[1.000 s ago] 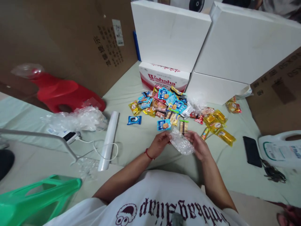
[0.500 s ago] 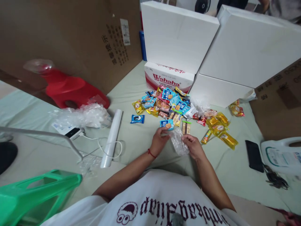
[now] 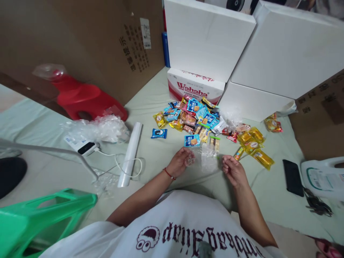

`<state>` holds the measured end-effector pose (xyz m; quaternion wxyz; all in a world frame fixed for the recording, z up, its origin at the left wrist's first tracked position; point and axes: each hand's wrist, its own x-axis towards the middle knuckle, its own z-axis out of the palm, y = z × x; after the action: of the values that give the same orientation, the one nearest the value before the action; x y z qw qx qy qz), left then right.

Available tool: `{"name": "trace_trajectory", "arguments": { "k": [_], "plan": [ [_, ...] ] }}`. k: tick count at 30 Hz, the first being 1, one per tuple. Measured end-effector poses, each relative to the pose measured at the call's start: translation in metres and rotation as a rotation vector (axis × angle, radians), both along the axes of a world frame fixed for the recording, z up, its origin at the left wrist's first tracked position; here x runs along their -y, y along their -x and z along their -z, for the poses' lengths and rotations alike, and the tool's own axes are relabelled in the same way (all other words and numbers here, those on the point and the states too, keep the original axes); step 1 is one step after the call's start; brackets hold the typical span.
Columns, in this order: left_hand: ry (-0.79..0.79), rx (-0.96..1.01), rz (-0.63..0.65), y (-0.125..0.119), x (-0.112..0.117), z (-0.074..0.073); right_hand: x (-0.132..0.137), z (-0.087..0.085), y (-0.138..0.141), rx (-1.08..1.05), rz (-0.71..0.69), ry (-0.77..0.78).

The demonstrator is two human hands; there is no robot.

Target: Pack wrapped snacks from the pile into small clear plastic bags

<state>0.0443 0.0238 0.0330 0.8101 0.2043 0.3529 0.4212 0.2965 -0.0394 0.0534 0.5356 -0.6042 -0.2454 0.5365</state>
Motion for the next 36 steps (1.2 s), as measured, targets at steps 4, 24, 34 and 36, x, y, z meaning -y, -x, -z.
{"name": "trace_trajectory", "arguments": {
  "k": [4, 24, 34, 36],
  "plan": [
    [-0.031, -0.025, -0.050, -0.003, 0.003, 0.002, 0.014, 0.004, -0.002, 0.342, 0.117, 0.009],
    [-0.294, -0.296, 0.232, 0.060, -0.017, -0.035, -0.005, -0.056, -0.050, 0.450, -0.479, -0.110],
    [-0.537, -0.247, 0.357, 0.043, -0.001, -0.066, -0.031, -0.054, -0.011, 0.755, -0.488, -0.441],
    [-0.554, -0.234, 0.436, 0.042, -0.004, -0.074, -0.044, -0.051, 0.018, 0.789, -0.667, -0.525]
  ]
}}
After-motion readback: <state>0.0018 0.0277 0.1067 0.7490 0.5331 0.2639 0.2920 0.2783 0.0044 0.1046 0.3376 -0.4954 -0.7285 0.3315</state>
